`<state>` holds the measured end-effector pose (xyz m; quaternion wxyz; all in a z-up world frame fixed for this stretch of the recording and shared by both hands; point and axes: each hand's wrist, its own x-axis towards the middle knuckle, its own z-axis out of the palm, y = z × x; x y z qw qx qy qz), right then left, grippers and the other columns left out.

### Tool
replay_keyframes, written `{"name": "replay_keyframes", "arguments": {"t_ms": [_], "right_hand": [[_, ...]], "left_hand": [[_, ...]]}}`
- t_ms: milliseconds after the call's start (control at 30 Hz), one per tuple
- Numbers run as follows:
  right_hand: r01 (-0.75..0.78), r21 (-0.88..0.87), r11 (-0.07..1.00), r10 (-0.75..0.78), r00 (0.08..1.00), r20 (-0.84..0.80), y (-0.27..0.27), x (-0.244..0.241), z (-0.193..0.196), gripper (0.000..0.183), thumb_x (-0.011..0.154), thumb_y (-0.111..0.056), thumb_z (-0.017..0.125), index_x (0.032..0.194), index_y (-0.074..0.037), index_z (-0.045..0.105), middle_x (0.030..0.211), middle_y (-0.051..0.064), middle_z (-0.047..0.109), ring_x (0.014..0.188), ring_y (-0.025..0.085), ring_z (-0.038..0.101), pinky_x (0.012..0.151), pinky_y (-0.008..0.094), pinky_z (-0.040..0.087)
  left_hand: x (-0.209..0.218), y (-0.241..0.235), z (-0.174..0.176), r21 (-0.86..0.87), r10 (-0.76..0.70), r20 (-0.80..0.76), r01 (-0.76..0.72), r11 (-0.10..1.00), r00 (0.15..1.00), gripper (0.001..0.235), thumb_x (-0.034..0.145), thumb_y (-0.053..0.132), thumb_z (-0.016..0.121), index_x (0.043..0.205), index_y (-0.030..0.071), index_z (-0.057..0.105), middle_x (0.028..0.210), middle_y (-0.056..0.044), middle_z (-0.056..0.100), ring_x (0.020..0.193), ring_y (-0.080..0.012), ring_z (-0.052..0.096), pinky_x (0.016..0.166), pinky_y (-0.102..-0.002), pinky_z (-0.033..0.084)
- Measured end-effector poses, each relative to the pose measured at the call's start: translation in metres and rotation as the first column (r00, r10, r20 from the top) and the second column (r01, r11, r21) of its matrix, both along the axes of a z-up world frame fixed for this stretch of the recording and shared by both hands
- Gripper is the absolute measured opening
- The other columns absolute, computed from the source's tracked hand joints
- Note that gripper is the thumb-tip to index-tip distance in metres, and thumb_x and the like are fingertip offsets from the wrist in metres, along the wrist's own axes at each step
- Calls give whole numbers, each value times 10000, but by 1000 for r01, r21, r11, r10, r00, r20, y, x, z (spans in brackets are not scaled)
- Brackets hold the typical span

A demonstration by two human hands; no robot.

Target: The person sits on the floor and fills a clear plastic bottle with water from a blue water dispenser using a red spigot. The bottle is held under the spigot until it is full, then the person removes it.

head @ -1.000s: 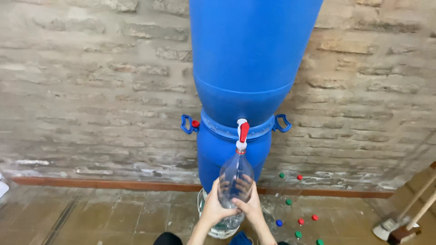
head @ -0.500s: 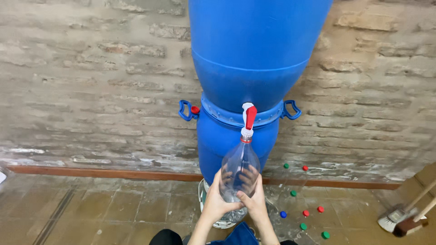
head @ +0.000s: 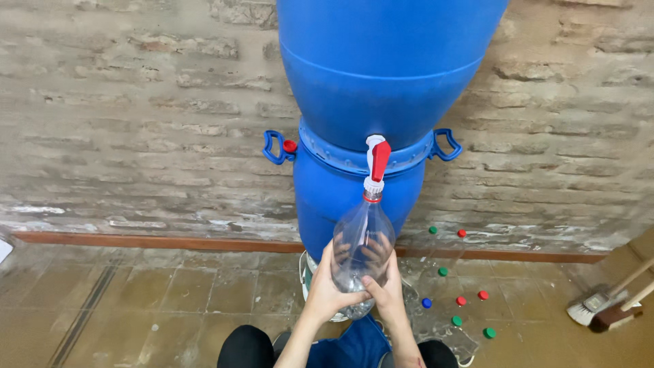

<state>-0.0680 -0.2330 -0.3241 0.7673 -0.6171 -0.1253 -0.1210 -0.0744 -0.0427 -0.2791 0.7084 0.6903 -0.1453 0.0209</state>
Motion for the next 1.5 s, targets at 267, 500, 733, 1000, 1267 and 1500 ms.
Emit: {"name": "replay_keyframes", "arguments": {"t_ms": [267,500,733,1000,1267,1500], "right_hand": [[-47,108,993,43,998,43,11,8,-19,1293,946,-673,965,1925,-137,310,1784,253,644,1652,406,674,1353,579,578],[-4,44,999,4,1000,13,11,10,-26,1375,900,-791,931,1943,-156,298,1731,229,682,1589,411,715,1315,587,586],[-30,78,996,27,999,36,8,10,-25,1325,934,-739,953,1933,-149,312,1738,227,681,1602,432,715,1295,617,627],[-32,92,995,28,999,45,10,6,-20,1341,932,-735,961,1937,-136,306,1734,238,679,1601,414,718,1300,579,614],[-8,68,998,6,1000,24,7,7,-21,1379,900,-750,965,1941,-132,306,1729,235,684,1580,410,725,1303,578,616],[20,26,999,-20,1000,-19,2,8,-23,1390,861,-803,939,1928,-157,326,1749,235,684,1599,435,726,1293,616,634]], "left_hand": [[2,9,-1,14,14,-38,-14,1000,999,1438,663,403,1195,1876,226,442,1720,-61,736,1602,-272,757,1310,-470,648],[2,12,-9,-7,-30,14,30,1000,999,1463,721,340,1183,1913,186,347,1736,-107,681,1623,-263,707,1354,-422,574],[-3,9,3,-32,-54,-26,53,998,998,1429,756,296,1158,1917,204,330,1775,-94,659,1646,-271,686,1357,-445,578],[-3,9,-4,-50,-78,-42,76,996,996,1479,751,296,1173,1930,198,286,1810,-100,623,1683,-280,646,1373,-447,567],[-7,9,4,-56,-85,-47,82,995,995,1449,772,301,1152,1924,175,282,1841,-124,588,1720,-317,605,1409,-497,533],[-9,6,17,-88,-105,3,105,991,994,1405,818,318,1137,1917,143,278,1830,-129,627,1714,-296,615,1411,-466,528]]}}
